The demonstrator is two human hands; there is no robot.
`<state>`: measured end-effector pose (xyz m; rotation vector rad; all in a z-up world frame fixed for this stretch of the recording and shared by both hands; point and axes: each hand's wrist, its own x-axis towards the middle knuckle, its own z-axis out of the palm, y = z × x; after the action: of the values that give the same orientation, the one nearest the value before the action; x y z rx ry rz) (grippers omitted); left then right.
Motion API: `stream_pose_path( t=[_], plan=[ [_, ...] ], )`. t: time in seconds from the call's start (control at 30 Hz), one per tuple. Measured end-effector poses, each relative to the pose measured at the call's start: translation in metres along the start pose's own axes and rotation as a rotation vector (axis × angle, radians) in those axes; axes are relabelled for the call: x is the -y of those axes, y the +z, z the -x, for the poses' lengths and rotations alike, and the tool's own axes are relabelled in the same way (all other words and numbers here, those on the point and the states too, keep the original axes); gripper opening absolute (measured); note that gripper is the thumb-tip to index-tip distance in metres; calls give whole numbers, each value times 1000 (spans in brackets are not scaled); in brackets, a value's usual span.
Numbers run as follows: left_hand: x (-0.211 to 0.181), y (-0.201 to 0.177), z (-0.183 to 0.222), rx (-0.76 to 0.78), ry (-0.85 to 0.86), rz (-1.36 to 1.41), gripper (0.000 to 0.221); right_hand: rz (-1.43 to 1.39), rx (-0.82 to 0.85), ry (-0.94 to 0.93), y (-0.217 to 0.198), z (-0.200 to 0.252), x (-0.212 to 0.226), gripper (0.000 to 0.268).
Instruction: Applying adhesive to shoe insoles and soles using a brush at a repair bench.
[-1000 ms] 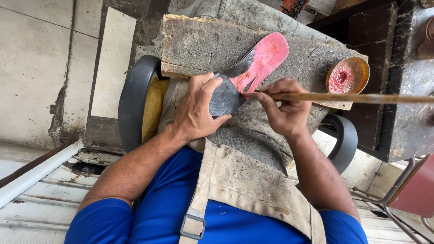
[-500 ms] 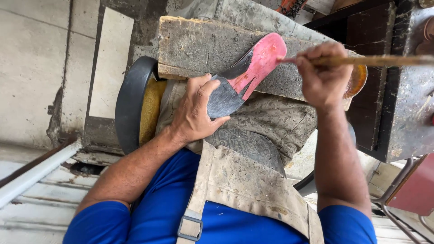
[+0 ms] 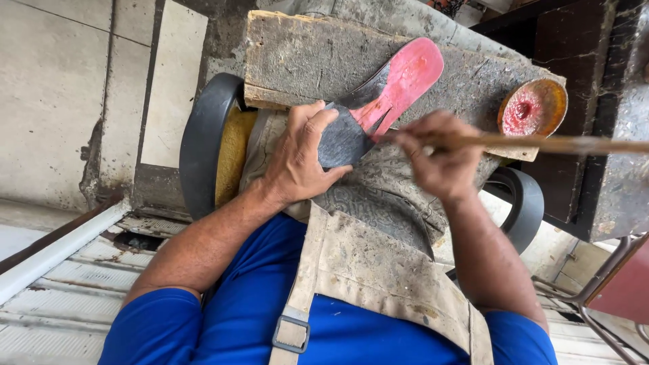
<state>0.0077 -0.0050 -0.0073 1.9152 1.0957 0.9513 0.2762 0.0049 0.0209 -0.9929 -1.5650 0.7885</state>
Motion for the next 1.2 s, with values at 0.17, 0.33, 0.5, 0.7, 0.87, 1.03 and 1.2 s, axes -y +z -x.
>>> stream_pose_path(
  t=[0.17, 0.33, 0.5, 0.7, 0.87, 1.03, 1.2],
  plan=[
    [3, 2, 2, 3, 22, -31, 111, 71, -199, -73, -15, -43, -27, 28],
    [11, 6, 0, 12, 26, -10, 113, 215, -38, -151, 28, -34, -13, 19],
    [16, 7, 2, 7, 23, 11, 116, -137, 189, -120, 16, -39, -25, 18],
    [11, 4, 0, 19, 9, -9, 112, 326, 50, -279, 6, -49, -20, 18],
    [13, 7, 2, 15, 30, -26, 114, 290, 35, -186, -16, -67, -34, 22],
    [11, 8, 0, 2, 48, -66, 116, 230, -39, -90, -20, -79, -20, 23],
    [7, 7, -3, -3, 50, -91, 114, 423, -203, -96, -36, -80, -25, 26]
  ],
)
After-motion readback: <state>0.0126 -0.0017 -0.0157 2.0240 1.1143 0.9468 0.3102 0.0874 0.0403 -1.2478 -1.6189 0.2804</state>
